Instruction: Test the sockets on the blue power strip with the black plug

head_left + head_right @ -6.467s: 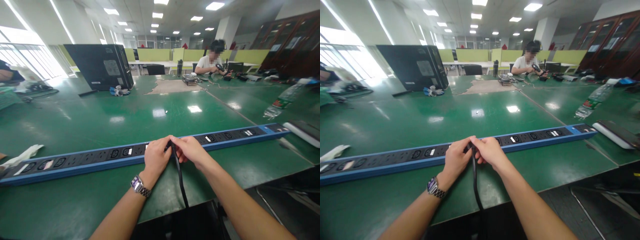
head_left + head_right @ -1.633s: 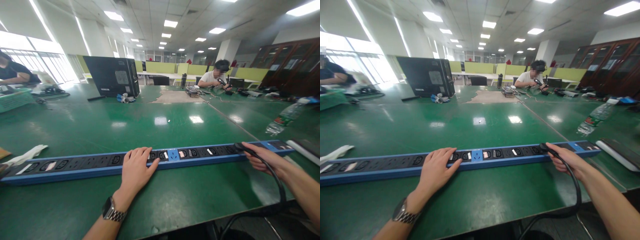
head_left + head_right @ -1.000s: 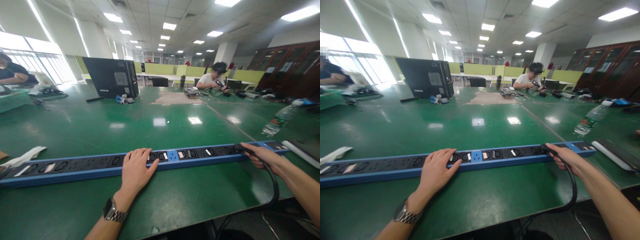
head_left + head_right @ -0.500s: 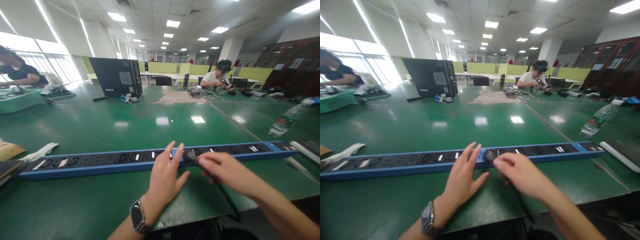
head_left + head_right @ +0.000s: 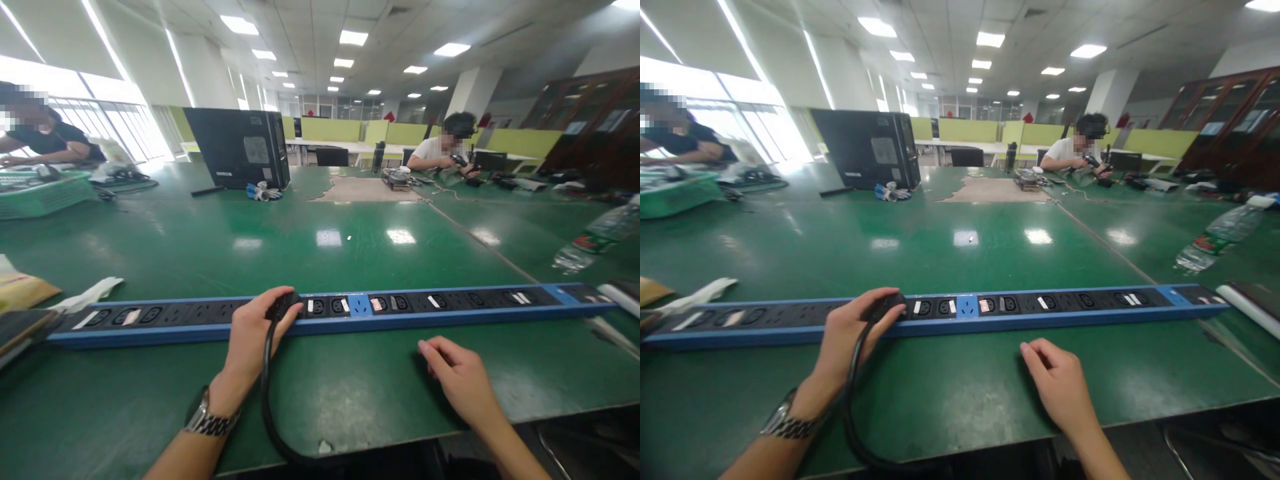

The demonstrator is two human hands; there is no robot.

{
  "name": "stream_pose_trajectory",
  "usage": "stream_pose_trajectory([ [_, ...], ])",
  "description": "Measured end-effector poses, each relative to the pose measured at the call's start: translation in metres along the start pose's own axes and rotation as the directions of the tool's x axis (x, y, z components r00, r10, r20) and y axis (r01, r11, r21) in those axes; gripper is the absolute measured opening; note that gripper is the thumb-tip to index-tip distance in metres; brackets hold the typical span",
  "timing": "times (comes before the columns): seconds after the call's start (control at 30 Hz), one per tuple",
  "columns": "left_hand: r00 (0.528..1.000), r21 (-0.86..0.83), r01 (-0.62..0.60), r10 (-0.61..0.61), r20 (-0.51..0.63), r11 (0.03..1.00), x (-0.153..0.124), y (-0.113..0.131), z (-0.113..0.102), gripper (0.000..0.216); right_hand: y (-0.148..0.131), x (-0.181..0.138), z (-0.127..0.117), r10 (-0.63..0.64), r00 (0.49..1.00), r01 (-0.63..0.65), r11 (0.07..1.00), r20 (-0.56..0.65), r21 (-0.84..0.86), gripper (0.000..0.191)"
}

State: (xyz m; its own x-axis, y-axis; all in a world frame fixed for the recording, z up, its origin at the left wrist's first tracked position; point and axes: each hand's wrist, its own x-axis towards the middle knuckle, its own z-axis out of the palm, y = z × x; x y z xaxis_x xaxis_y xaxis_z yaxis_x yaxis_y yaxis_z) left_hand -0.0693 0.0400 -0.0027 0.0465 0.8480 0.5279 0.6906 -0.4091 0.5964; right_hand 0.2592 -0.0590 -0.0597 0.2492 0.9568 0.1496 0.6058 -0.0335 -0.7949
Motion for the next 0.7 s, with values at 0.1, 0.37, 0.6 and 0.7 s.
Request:
stream_pose_trajectory([
  [0.1,0.995,0.123,-0.101,0.100,0.015,0.987,0.001,0.000,0.002,0.033,-0.005,-0.001,-0.001,0.011,1.000,-0.011,1.000,-0.003,-0.001,0.044],
  [0.37,0.954,0.128,-0.275,0.254,0.162,0.953,0.001,-0.009,-0.005,0.033,-0.003,0.000,-0.002,-0.010,1.000,0.010,1.000,-0.015,0.005,0.043],
  [0.6,0.971,-0.103,-0.231,0.222,-0.092,0.968,0.001,0.020,0.010,0.032,-0.006,0.004,-0.002,-0.025,1.000,0.025,0.999,-0.008,-0.022,0.046],
  [0.7,0.954,-0.166,-0.287,0.297,0.034,0.943,0.005,0.048,0.040,0.030,-0.004,0.004,-0.001,-0.018,1.000,0.018,1.000,-0.018,-0.009,0.046],
])
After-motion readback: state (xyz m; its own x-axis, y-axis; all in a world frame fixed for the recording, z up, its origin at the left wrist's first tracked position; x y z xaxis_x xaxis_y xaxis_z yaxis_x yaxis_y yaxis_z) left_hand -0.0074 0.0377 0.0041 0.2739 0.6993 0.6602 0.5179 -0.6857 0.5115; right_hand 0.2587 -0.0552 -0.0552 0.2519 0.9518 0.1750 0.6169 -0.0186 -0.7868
